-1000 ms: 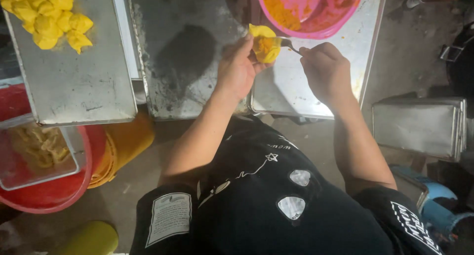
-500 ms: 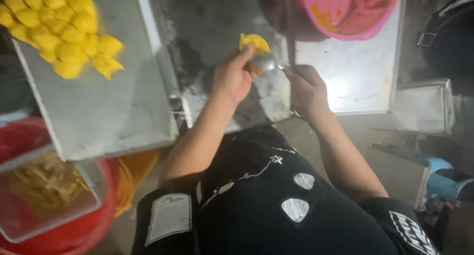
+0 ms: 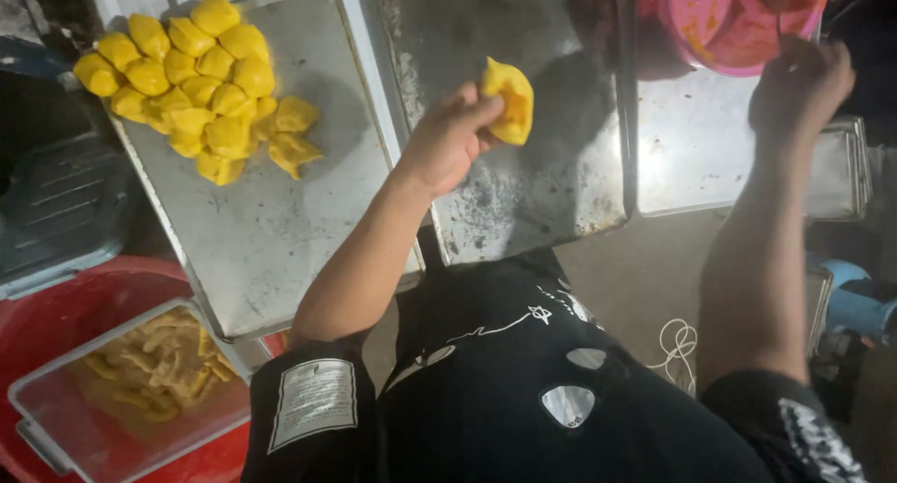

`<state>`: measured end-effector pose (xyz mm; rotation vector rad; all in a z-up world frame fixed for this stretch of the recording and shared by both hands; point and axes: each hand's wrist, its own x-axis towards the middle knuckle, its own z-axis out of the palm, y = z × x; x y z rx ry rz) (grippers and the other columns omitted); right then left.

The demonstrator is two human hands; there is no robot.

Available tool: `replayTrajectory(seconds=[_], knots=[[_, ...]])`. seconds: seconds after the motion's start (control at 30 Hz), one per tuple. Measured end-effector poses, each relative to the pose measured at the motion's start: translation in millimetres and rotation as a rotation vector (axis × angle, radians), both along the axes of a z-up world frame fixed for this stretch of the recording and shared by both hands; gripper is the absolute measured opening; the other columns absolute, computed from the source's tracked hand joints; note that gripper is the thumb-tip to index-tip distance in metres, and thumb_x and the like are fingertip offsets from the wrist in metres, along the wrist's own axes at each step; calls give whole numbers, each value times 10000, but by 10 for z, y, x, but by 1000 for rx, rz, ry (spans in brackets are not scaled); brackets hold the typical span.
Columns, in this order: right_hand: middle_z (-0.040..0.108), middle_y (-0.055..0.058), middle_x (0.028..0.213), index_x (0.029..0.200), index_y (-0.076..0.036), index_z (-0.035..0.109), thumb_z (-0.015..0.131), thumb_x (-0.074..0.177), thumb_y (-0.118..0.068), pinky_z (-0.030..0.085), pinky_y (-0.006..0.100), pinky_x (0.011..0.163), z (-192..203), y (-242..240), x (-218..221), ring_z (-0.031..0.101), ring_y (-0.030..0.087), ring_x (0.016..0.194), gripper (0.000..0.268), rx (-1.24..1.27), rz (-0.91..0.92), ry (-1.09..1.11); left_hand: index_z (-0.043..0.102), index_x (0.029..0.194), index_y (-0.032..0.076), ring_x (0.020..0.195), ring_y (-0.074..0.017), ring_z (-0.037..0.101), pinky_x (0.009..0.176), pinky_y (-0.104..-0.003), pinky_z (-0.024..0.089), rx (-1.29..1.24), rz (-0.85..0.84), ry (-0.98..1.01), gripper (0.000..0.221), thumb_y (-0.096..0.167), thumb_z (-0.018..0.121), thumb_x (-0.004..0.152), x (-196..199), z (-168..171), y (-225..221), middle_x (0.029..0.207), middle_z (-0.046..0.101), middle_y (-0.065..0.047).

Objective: Filling pieces of dough with a yellow paste using a spoon and then rolling them into cylinder shapes.

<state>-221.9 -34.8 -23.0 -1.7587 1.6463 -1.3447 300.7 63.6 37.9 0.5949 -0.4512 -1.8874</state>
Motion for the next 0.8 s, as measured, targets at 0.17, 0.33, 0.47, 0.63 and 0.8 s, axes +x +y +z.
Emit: replayTrajectory(seconds=[0.17,0.33,0.47,0.63,0.8], knots=[[682,194,965,1010,-48,731,609,880,-79,530,446,822,158,-291,186,681,374,886,181,326,-93,882,586,1311,39,1186,-174,651,1050,-382,541,-202,-258,-130,386,280,682,1025,167,108,85,1265,660,-69],[468,232,1488,1458,-43,429,939,680,-111,441,515,1072,1106,446,2048,457,427,1382,934,38,471,616,569,1308,-18,1174,-173,644,1060,-368,547,-169,-299,-187,459,357,677,1066,340,93,83,1262,649,-95],[436,163,1566,1630,-45,254,973,654,-240,493,421,1096,1512,1013,2916,562,287,1345,1228,412,725,159,552,1382,-1,1168,-173,657,1022,-345,547,-148,-358,-110,560,408,676,1019,269,436,62,1268,655,-99],[579,124,1334,1474,10,494,950,773,-152,550,389,1125,1575,1212,3088,655,264,1261,852,385,786,-33,534,1384,-55,1158,-231,738,1047,-384,621,-217,-531,-268,658,471,626,1000,234,424,3,1261,708,-146],[560,112,1313,1340,39,590,918,808,-85,601,336,1024,1469,1349,2987,646,234,1230,638,234,664,-119,430,1496,-8,1278,-211,647,1116,-379,557,-262,-519,-279,537,228,604,1046,255,715,91,1383,627,-104]])
